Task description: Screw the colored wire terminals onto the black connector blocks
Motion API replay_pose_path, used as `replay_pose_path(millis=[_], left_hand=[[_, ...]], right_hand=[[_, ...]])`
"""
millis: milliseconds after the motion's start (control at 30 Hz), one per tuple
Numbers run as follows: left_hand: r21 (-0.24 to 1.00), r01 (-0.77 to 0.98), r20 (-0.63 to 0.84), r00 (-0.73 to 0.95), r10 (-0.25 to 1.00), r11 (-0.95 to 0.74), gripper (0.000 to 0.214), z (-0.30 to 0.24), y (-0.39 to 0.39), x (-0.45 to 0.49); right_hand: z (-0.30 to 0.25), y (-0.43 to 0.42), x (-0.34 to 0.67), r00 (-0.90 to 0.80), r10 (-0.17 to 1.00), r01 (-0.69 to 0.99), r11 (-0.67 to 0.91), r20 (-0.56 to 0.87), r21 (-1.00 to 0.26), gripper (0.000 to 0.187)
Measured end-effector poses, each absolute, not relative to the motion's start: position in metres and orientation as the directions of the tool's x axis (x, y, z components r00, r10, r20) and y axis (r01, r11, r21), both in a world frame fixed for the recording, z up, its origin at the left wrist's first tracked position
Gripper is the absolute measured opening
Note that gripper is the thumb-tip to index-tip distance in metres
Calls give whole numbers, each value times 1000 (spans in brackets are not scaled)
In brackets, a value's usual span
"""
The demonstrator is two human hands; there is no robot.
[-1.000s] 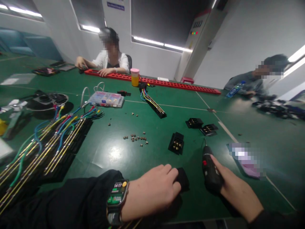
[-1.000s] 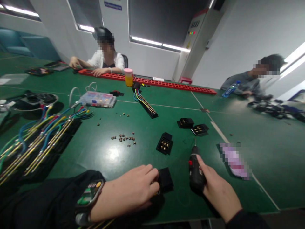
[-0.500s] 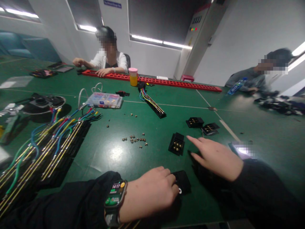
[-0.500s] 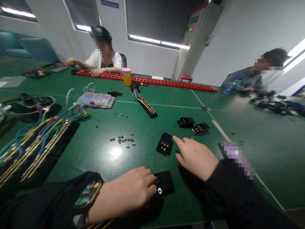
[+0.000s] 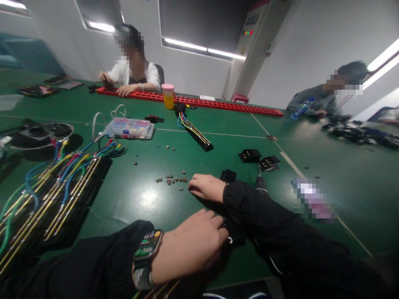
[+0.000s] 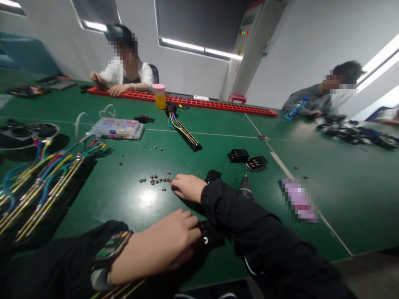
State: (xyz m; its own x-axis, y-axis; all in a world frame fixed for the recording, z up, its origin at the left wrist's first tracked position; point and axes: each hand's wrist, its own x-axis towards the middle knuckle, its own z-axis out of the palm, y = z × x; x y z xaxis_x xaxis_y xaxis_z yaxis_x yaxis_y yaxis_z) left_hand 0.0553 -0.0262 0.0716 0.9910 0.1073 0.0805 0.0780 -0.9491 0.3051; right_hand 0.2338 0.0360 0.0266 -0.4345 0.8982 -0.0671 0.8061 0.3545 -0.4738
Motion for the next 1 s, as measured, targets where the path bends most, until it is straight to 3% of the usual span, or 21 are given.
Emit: replay_pose_path(millis=[133, 233, 467, 767, 1000], left_hand=[[518, 205, -31, 975, 221, -831, 14, 69, -25, 56], [590, 233, -64, 968, 243, -773, 12, 67, -26, 58], [480, 291, -59, 952, 301, -827, 9, 70, -30, 61], [454, 270, -54, 960, 276, -849, 10, 66, -33, 61], [456, 274, -79, 960, 268, -847, 10, 70, -30, 60]], right_hand=[[54, 1, 251, -298, 952, 713, 171, -73, -680, 12], [76, -47, 267, -209, 965, 572, -12, -160, -820, 22], [76, -131, 272, -36, 904, 363, -386, -427, -848, 33], [55, -141, 260, 103, 874, 190, -485, -474, -853, 46], [53, -143, 253, 124, 889, 210, -458, -441, -864, 47]])
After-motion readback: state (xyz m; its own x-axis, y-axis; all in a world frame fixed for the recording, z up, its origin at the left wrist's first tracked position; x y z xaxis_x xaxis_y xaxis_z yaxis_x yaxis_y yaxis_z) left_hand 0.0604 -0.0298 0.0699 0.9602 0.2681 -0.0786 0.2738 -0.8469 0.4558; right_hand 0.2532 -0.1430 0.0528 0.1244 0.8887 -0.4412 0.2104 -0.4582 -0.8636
